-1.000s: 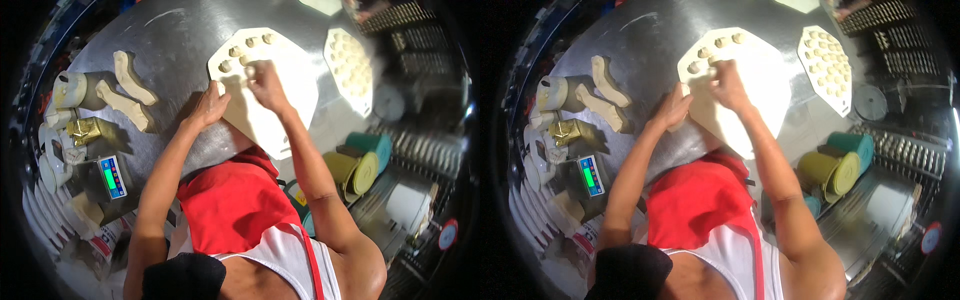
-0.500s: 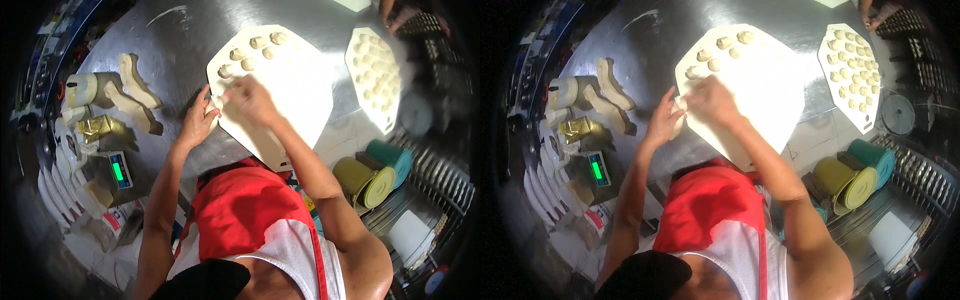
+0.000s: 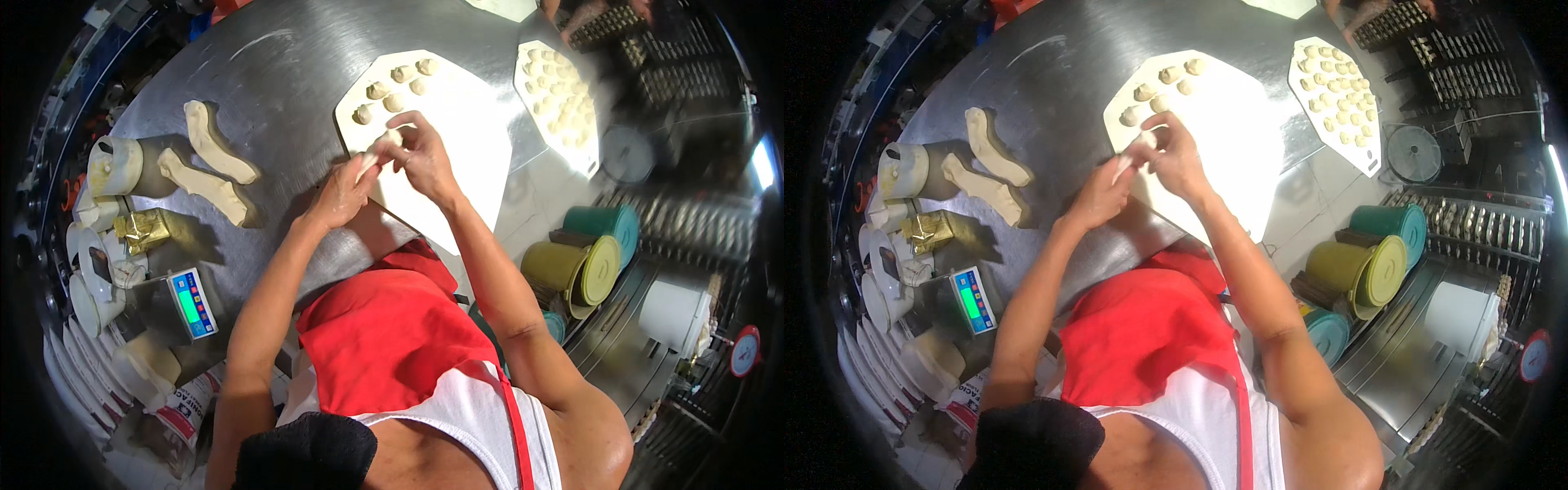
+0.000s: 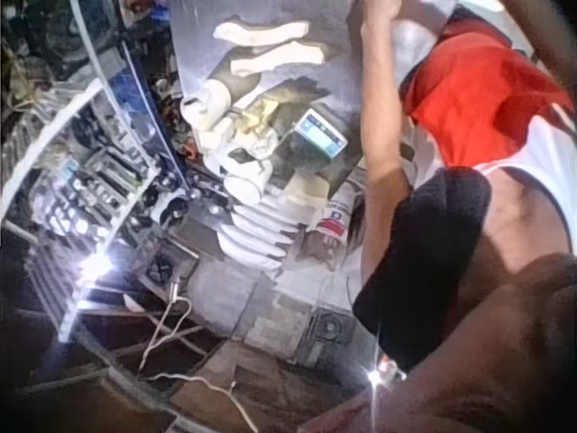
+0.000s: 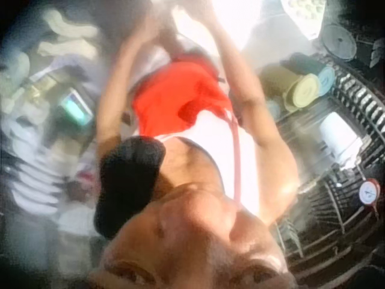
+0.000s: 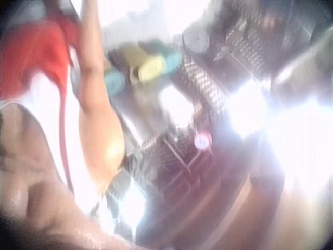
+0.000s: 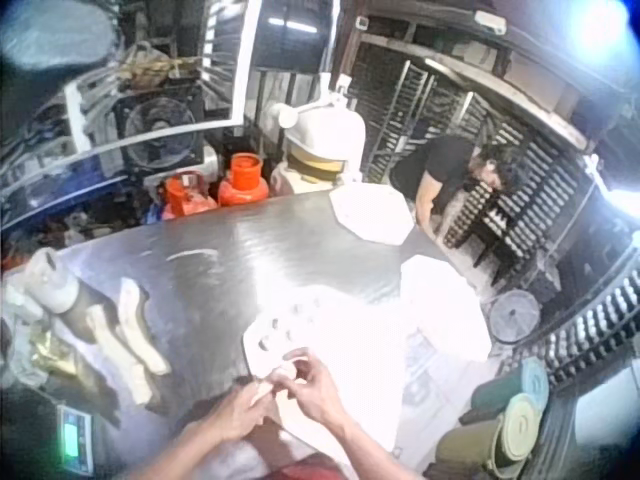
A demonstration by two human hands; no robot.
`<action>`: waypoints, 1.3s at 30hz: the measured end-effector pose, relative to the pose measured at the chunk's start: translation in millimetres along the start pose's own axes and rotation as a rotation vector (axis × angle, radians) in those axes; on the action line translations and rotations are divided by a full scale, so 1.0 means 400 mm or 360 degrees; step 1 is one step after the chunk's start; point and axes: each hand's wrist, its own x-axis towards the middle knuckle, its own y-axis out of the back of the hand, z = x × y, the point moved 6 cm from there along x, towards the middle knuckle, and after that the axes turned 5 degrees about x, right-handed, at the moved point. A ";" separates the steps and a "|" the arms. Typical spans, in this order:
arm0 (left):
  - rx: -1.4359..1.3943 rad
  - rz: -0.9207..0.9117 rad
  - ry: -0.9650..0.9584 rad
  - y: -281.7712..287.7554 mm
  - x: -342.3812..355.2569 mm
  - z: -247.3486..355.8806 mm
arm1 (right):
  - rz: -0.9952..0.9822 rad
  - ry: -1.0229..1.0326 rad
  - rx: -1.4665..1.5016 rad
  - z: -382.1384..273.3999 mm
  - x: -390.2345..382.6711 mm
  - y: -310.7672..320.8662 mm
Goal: The person shapes dough by rolling pieces into balls and placing them onto hexagonal trays, and also uses a bench scraper to divide large sections of dough on a metal counter.
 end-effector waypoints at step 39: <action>-0.0087 0.0048 -0.0032 -0.163 0.242 -0.044 | -0.0238 -0.0033 -0.0321 0.119 0.107 0.198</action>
